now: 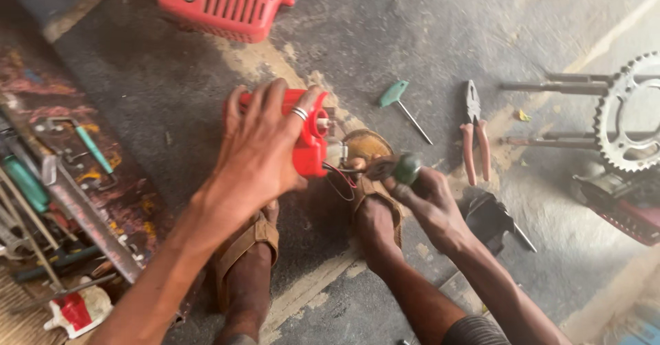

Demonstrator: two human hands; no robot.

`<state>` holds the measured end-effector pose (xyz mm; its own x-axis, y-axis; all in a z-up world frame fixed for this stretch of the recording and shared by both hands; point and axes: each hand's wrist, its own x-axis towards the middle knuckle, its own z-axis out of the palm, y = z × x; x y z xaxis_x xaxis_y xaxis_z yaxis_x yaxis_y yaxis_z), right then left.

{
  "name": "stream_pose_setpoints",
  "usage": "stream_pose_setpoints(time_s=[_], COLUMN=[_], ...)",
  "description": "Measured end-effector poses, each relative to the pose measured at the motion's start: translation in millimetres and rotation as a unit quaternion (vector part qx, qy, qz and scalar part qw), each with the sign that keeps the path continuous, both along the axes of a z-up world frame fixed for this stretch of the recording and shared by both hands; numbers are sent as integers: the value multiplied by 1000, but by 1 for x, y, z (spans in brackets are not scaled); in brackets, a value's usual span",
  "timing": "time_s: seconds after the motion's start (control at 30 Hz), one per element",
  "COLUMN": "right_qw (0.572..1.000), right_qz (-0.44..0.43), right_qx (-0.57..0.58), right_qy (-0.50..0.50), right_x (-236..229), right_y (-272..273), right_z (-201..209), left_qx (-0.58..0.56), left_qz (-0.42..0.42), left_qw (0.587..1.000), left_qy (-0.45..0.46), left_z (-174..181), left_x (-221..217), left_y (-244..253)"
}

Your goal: The person assembles a small engine by attaching a red plastic cover to the cylinder head using a screwdriver. They then remove the cover and proceed to tighten screws on the exposed engine block.

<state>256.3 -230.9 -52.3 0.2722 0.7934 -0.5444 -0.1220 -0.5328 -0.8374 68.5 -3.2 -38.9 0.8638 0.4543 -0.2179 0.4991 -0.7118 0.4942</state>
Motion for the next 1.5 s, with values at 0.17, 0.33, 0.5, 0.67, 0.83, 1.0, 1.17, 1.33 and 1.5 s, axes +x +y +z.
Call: stream_pose_setpoints(time_s=[0.17, 0.33, 0.5, 0.67, 0.83, 1.0, 1.17, 1.33, 1.5], right_qw=[982, 979, 972, 983, 981, 974, 972, 973, 969], right_qz=[106, 116, 115, 109, 126, 156, 173, 179, 219], right_qx=[122, 133, 165, 132, 139, 136, 91, 45, 26], right_qy=[-98, -102, -121, -59, -40, -86, -132, -142, -110], right_x=[1, 1, 3, 7, 8, 14, 10, 5, 12], right_y=[1, -12, -30, -38, -42, -37, -27, -15, -19], right_z=[-2, -6, -20, -25, -20, -10, 6, 16, 21], left_qx=[-9, -11, -71, 2, 68, 97, 102, 120, 75], left_qz=[-31, -41, -52, -175, -247, -240, -195, -132, -96], left_qw=[999, 998, 995, 980, 962, 959, 970, 984, 992], left_qy=[-30, -40, 45, 91, 96, 111, 97, -2, -31], left_z=[2, -2, 1, 8, 10, 16, 20, 12, 1], left_x=[0, 3, 12, 12, 11, 10, 0, -16, -37], left_y=[9, 17, 32, 28, 26, 25, 8, -3, -26])
